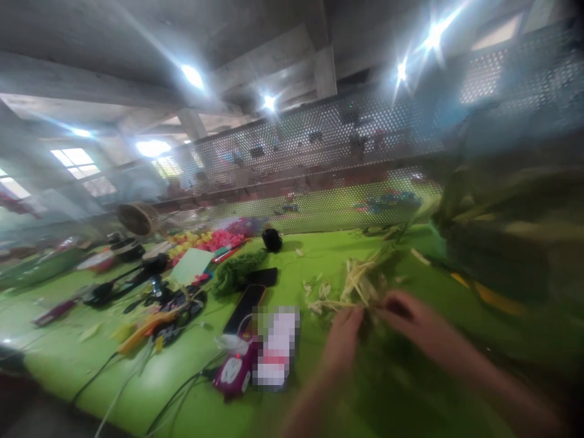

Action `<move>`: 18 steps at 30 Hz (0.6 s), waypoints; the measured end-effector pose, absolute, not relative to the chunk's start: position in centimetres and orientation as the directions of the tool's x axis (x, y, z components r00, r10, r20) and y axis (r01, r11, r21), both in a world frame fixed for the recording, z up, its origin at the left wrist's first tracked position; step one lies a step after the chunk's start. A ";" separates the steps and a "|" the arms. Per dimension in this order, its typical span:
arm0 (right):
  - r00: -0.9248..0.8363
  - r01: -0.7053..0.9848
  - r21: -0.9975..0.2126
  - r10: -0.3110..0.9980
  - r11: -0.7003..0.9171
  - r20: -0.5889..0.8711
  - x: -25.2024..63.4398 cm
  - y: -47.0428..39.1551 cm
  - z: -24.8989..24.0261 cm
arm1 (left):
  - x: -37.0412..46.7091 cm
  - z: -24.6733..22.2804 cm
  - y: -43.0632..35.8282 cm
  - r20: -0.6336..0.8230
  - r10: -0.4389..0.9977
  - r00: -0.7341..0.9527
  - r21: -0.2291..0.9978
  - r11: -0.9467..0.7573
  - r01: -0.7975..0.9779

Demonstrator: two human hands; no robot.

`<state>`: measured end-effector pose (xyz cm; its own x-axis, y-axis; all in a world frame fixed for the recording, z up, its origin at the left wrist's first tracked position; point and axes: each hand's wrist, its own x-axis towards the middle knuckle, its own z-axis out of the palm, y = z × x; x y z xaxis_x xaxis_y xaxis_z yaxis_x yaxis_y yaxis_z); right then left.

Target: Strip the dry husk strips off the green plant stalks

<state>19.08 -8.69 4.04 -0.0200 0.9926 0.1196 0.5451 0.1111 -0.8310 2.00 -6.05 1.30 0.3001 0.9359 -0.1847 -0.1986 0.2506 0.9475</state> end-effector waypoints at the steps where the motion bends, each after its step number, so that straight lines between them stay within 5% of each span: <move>1: -0.042 0.549 -0.830 0.995 0.096 0.088 19.0 -8.6 3.7 | 1.9 1.2 -6.0 -0.189 0.946 0.262 0.948 0.246 -0.204; 8: -0.076 0.521 -0.845 0.993 0.118 0.092 19.1 -8.1 2.9 | 2.1 1.5 -5.8 -0.191 0.957 0.218 0.911 0.255 -0.323; 18: -0.035 0.548 -0.827 0.992 0.124 0.125 19.8 -7.5 2.5 | 2.1 1.5 -5.8 -0.073 0.964 0.255 0.988 0.104 -0.111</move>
